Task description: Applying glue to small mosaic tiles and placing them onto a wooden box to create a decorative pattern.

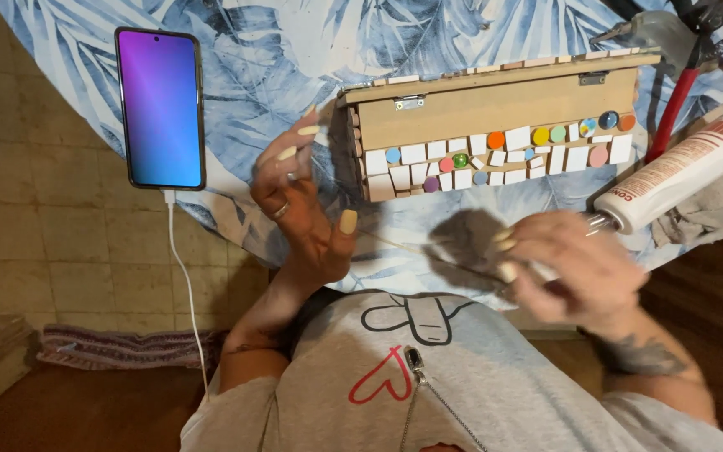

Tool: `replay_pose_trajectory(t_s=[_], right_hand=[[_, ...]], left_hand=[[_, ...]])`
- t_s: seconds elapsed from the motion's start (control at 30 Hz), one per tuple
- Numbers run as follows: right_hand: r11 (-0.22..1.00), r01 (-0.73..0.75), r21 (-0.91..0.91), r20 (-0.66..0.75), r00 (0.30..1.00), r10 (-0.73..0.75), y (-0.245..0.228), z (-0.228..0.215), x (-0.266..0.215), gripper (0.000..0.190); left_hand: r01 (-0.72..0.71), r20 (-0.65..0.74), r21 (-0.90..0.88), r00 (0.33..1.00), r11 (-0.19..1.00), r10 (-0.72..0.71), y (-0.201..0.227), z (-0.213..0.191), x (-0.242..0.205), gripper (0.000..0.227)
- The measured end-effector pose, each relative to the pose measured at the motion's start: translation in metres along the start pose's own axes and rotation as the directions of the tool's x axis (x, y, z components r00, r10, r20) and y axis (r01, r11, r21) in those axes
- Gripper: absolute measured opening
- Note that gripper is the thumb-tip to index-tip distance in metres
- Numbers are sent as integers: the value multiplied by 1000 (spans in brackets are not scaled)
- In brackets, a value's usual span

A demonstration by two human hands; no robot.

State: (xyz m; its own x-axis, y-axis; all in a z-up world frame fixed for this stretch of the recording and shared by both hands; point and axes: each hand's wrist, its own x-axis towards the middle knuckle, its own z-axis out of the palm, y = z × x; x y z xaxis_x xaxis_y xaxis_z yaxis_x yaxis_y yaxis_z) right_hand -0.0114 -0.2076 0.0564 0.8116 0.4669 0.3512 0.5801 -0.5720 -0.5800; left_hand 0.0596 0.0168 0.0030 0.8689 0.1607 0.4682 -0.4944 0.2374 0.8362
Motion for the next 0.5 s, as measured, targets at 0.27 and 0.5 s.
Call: replay_pose_trajectory(t_s=[0.27, 0.5], right_hand=[[928, 82, -364, -34, 994, -101, 35, -30, 26, 23], [960, 106, -258, 163, 984, -64, 40, -44, 73, 14]], left_hand=[[-40, 29, 57, 999, 998, 39, 1, -2, 0, 34], [-28, -14, 100, 999, 995, 30, 0, -2, -2, 39]])
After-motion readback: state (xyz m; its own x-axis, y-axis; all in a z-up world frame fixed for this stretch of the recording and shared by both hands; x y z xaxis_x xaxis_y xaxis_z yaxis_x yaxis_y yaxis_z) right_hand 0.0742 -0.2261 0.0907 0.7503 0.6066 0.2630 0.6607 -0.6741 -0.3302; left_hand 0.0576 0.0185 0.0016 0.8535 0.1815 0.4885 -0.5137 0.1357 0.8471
